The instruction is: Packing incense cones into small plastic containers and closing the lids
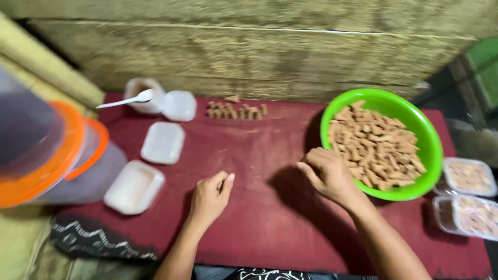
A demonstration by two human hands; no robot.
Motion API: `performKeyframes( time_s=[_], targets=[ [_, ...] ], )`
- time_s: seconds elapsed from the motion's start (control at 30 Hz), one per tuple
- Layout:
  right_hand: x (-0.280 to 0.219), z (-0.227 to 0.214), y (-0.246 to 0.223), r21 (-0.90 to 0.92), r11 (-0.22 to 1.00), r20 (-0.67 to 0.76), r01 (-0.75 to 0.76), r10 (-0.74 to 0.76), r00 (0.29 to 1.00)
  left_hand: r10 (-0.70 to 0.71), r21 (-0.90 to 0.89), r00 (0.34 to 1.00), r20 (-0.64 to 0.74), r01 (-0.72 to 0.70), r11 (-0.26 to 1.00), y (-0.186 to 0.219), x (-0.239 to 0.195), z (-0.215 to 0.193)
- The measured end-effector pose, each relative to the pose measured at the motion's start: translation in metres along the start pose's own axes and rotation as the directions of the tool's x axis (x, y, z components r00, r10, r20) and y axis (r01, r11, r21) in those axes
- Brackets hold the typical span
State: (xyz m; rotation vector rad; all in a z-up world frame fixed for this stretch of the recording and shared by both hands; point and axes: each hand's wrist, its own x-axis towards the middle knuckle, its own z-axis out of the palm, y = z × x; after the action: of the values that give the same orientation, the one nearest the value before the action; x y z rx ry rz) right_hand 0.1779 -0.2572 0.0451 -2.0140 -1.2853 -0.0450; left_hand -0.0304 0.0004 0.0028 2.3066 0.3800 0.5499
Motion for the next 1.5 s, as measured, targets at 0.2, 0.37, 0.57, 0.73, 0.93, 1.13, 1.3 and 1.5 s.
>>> performKeyframes(
  time_s=[0.2, 0.37, 0.57, 0.73, 0.93, 1.13, 1.3, 1.5],
  targets=[
    [0.069, 0.075, -0.092, 0.195, 0.972, 0.209, 0.133, -0.173, 0.962, -0.090, 0.105, 0.946, -0.312, 0.128, 0.986, -0.033, -0.082, -0.065],
    [0.111, 0.143, -0.152, 0.294, 0.884, 0.250, 0.365, -0.439, 0.863, -0.055, 0.038, 0.749, -0.661, 0.107, 0.994, -0.062, -0.120, -0.105],
    [0.142, 0.199, -0.198, 0.212, 0.738, 0.170, 0.641, -0.674, 0.719, 0.010, 0.106, 0.761, -0.649, 0.078, 0.991, -0.081, -0.102, -0.134],
    [0.149, 0.233, -0.186, 0.209, 0.710, 0.204, 0.672, -0.704, 0.680, -0.037, 0.084, 0.798, -0.602, 0.109, 0.990, -0.094, -0.086, -0.122],
    [0.154, 0.220, -0.196, 0.349, 0.728, 0.194, 0.590, -0.672, 0.715, -0.093, 0.001, 0.758, -0.645, 0.122, 0.992, -0.099, -0.084, -0.115],
    [0.150, 0.214, -0.201, 0.427, 0.682, 0.066, 0.593, -0.678, 0.732, -0.124, 0.005, 0.750, -0.649, 0.167, 0.986, -0.117, -0.086, -0.105],
    [0.142, 0.192, -0.204, 0.334, 0.623, -0.148, 0.708, -0.707, 0.692, -0.024, 0.045, 0.760, -0.650, 0.070, 0.997, -0.102, -0.084, -0.115],
    [0.118, 0.143, -0.180, 0.203, 0.635, -0.238, 0.746, -0.707, 0.666, 0.232, 0.104, 0.569, -0.789, -0.248, 0.963, -0.054, -0.084, -0.114]
  ],
)
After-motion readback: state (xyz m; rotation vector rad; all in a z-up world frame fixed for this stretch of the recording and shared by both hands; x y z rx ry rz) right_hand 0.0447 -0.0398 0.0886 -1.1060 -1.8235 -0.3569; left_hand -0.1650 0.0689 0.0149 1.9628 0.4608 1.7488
